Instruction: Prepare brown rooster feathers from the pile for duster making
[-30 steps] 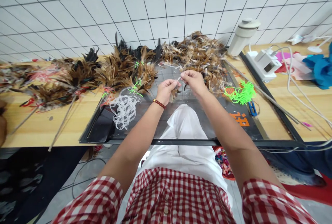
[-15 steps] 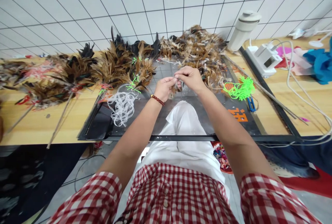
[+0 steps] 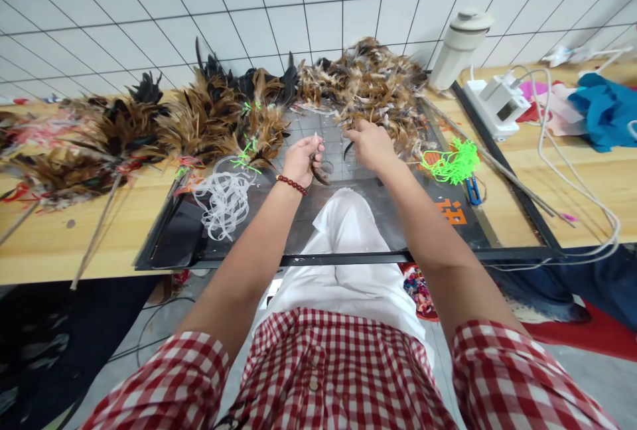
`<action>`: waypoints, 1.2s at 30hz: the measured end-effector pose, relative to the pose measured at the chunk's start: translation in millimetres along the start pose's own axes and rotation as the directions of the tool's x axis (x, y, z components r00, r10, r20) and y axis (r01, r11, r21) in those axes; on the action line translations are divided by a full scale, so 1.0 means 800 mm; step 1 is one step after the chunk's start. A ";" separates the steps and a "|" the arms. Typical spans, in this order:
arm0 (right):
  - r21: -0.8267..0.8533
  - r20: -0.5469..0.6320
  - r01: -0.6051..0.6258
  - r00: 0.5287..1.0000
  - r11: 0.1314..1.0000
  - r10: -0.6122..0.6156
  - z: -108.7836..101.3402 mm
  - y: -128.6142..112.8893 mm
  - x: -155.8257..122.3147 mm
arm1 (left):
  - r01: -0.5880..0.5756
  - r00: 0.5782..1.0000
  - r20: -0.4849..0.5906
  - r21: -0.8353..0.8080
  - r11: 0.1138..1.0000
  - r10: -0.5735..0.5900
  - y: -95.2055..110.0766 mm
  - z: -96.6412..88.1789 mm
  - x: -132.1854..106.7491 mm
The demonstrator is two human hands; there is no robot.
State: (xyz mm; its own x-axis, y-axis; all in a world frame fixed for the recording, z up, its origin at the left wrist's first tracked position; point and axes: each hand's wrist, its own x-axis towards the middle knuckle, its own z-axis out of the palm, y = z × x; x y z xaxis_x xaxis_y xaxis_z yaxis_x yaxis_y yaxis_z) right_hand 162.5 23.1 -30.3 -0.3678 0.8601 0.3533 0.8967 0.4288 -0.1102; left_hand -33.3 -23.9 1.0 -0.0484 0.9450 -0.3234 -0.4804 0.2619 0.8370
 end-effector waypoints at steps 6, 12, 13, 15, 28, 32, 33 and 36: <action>0.169 -0.264 0.026 0.964 0.985 0.020 -0.005 -0.019 0.000 | 0.059 0.998 0.041 -0.062 0.996 -0.057 -0.007 0.000 0.003; 0.253 -0.352 0.396 0.887 0.883 -0.297 -0.005 -0.042 -0.004 | 0.097 0.986 0.158 -0.246 0.964 -0.059 -0.005 -0.005 0.004; 0.258 -0.338 0.415 0.885 0.872 -0.321 -0.003 -0.046 -0.005 | 0.098 0.985 0.164 -0.266 0.959 -0.055 -0.003 -0.007 0.004; 0.271 -0.315 0.430 0.885 0.861 -0.343 0.000 -0.050 -0.006 | 0.096 0.983 0.178 -0.268 0.959 -0.049 0.000 -0.009 0.003; 0.849 -0.165 -0.019 0.939 0.528 0.300 -0.018 -0.069 -0.006 | -0.085 0.994 0.044 -0.208 0.974 0.096 -0.024 0.003 0.013; 0.954 -0.028 -0.078 0.938 0.290 0.347 -0.015 -0.079 0.001 | -0.139 0.987 0.066 -0.124 0.983 0.147 -0.031 0.005 0.015; 0.961 -0.020 -0.079 0.936 0.265 0.352 -0.015 -0.079 0.003 | -0.141 0.986 0.069 -0.115 0.983 0.150 -0.032 0.006 0.014; 0.974 -0.006 -0.074 0.937 0.214 0.349 -0.022 -0.068 0.007 | -0.101 0.992 0.058 -0.116 0.988 0.108 -0.028 0.007 0.010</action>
State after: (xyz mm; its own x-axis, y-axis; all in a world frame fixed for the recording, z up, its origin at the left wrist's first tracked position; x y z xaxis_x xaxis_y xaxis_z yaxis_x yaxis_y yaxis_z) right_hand 115.8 -0.6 -6.1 -0.0307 0.9541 0.2980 -0.0208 0.2975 -0.9545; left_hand -17.9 -20.9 -18.3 -0.0493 0.9776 -0.2048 -0.5713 0.1406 0.8086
